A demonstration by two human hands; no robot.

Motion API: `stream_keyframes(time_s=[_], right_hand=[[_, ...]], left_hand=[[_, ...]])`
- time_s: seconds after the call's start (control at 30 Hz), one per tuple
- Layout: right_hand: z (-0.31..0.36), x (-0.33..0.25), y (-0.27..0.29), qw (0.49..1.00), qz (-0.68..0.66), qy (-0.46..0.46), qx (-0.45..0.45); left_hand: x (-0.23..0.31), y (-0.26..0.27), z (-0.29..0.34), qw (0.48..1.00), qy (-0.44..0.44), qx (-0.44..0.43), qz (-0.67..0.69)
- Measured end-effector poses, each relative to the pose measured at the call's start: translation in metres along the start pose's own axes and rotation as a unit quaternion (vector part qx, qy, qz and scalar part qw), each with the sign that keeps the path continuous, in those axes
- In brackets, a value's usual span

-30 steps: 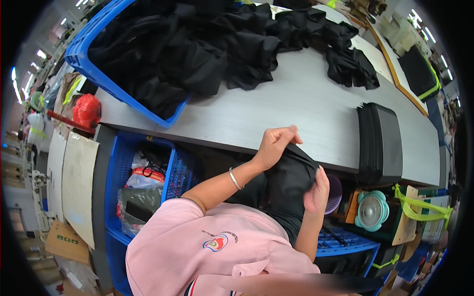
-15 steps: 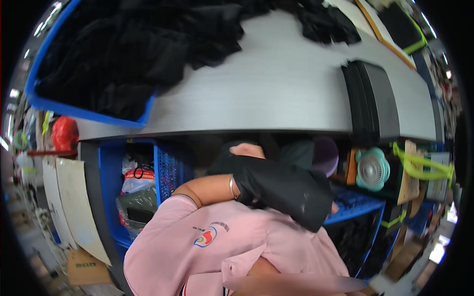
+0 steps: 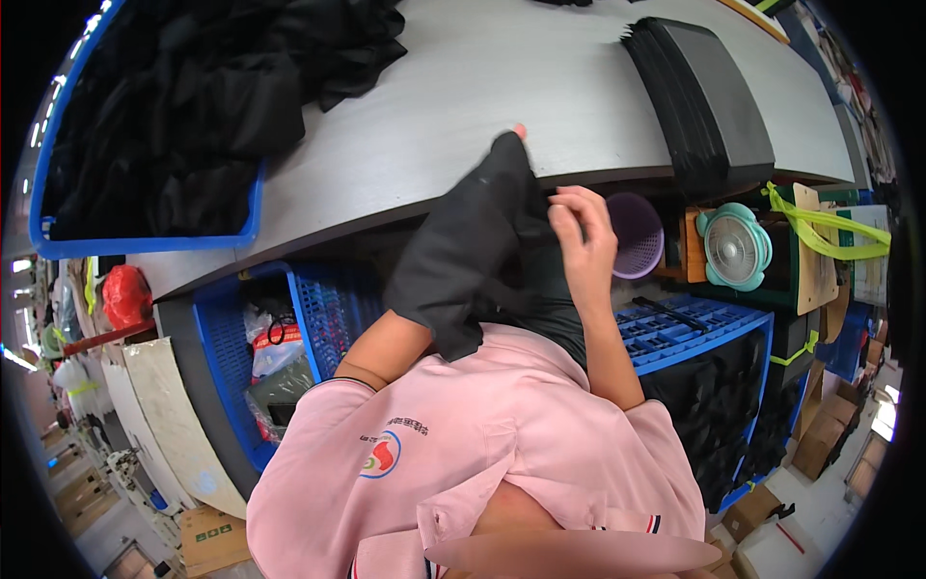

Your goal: Folding and stacking black fabric components at a production workstation.

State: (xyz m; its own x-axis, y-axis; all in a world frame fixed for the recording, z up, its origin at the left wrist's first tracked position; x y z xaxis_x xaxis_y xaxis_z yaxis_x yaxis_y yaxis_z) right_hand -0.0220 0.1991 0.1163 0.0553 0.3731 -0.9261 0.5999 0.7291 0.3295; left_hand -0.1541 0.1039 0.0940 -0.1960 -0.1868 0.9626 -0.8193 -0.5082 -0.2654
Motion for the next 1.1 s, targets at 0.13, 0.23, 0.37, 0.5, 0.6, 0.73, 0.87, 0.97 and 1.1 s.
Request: stream_keyframes(time_s=[0.13,0.23,0.37,0.5,0.6,0.73,0.87,0.97,1.1], right_hand=[[0.018,0.015,0.000,0.935,-0.293,-0.097,-0.175],[0.025,-0.004,0.021,0.840,-0.510,-0.089,-0.162],[0.005,0.019,0.052,0.836,-0.542,-0.050,-0.068],[-0.013,0.021,0.090,0.910,-0.407,-0.072,-0.009],[0.017,-0.007,0.116,0.966,-0.243,0.025,0.082],[0.054,-0.023,0.117,0.968,0.135,0.184,0.104],[0.055,-0.008,0.105,0.964,0.184,0.152,0.121],[0.044,0.009,0.108,0.991,0.104,0.064,0.064],[0.033,0.020,0.109,0.944,-0.301,-0.014,-0.133]], left_hand=[[0.015,-0.012,0.002,0.993,0.012,-0.041,-0.114],[0.037,-0.004,0.021,0.977,0.017,-0.064,-0.202],[0.046,-0.068,0.032,0.943,0.017,-0.090,-0.321],[0.056,-0.111,0.042,0.894,0.023,-0.116,-0.433],[0.065,-0.122,0.040,0.852,0.031,-0.121,-0.508],[0.081,-0.134,0.060,0.786,0.045,-0.135,-0.602],[0.086,-0.156,0.051,0.706,0.056,-0.169,-0.685],[0.058,-0.155,0.037,0.695,0.055,-0.139,-0.703],[-0.022,-0.058,0.022,0.807,-0.167,-0.098,-0.558]])
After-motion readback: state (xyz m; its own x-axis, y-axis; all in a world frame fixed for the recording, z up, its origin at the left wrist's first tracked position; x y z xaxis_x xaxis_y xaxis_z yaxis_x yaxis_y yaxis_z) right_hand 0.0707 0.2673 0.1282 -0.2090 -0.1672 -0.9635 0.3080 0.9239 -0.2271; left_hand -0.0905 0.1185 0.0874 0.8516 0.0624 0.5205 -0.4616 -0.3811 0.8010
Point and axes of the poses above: each hand's wrist, its own z-axis away from the middle knuckle, its own y-axis out of the back of the hand, x = y × z, the point moved 4 cm from there along -z, towards the middle knuckle, and after that the axes turned 11 degrees about -x, right-handed, at the moved point
